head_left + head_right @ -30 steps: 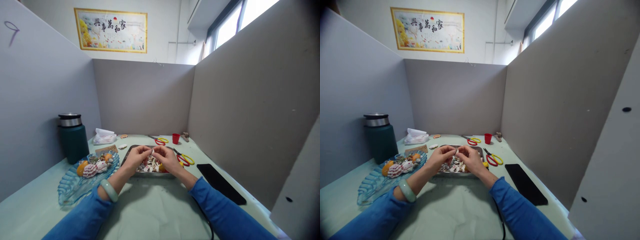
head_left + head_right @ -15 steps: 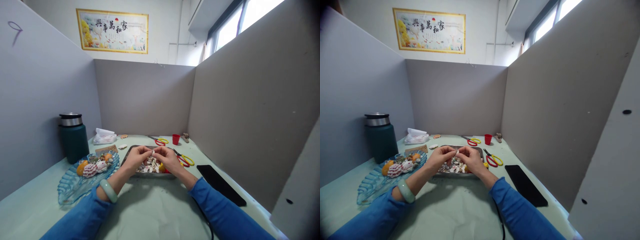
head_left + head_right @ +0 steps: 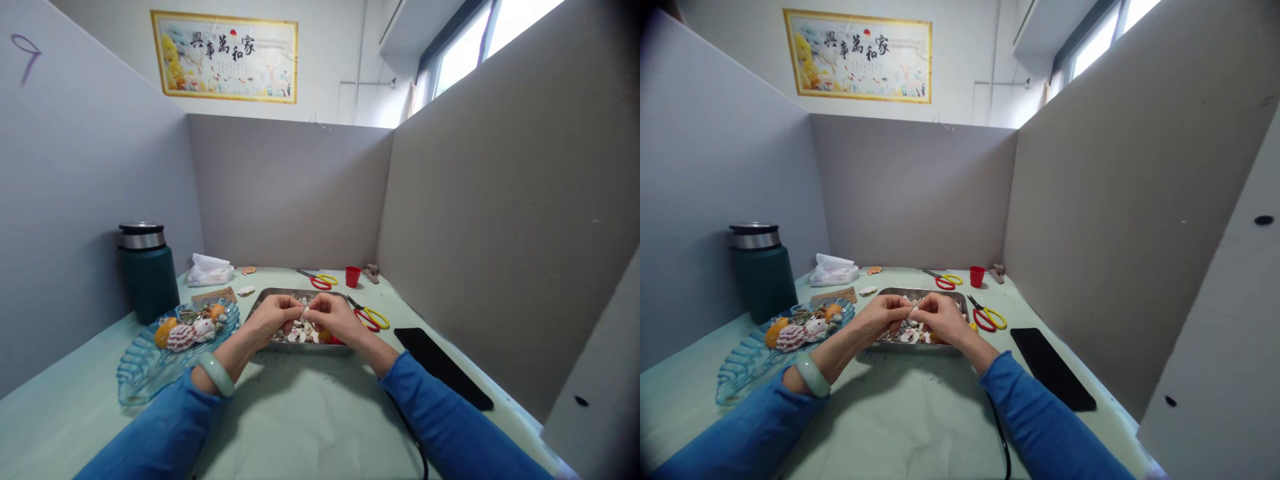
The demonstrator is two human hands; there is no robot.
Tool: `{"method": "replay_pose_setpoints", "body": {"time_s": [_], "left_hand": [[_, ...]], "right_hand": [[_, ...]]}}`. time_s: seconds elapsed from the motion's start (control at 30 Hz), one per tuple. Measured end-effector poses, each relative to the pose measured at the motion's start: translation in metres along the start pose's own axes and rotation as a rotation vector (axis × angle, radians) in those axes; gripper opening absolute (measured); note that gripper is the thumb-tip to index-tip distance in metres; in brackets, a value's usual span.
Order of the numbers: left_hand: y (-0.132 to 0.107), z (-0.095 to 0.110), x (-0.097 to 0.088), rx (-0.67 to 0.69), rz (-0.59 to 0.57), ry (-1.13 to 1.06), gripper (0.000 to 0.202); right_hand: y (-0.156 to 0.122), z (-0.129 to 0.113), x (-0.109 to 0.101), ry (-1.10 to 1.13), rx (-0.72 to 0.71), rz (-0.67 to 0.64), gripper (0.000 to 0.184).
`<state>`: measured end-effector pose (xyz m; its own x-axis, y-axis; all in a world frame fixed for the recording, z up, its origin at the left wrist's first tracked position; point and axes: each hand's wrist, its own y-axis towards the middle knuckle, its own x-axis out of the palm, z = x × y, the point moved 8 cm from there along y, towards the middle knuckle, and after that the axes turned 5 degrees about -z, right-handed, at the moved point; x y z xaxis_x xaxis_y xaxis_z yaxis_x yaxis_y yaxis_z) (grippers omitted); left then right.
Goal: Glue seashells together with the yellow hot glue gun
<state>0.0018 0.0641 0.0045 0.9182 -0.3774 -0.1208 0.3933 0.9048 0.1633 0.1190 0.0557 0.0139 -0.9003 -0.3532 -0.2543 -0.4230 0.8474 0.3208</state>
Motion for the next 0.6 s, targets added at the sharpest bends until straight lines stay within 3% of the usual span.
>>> {"method": "replay_pose_setpoints", "body": {"time_s": [0.1, 0.37, 0.6], "left_hand": [[0.0, 0.001, 0.0, -0.007, 0.002, -0.004, 0.029], [-0.002, 0.005, 0.004, -0.052, -0.071, -0.227, 0.032], [-0.001, 0.002, 0.003, -0.02, -0.024, -0.226, 0.03]], "right_hand": [[0.0, -0.002, -0.001, -0.018, -0.011, 0.021, 0.027], [-0.005, -0.012, -0.006, -0.245, -0.208, 0.098, 0.024], [-0.005, -0.012, -0.008, -0.278, -0.251, 0.154, 0.026]]}}
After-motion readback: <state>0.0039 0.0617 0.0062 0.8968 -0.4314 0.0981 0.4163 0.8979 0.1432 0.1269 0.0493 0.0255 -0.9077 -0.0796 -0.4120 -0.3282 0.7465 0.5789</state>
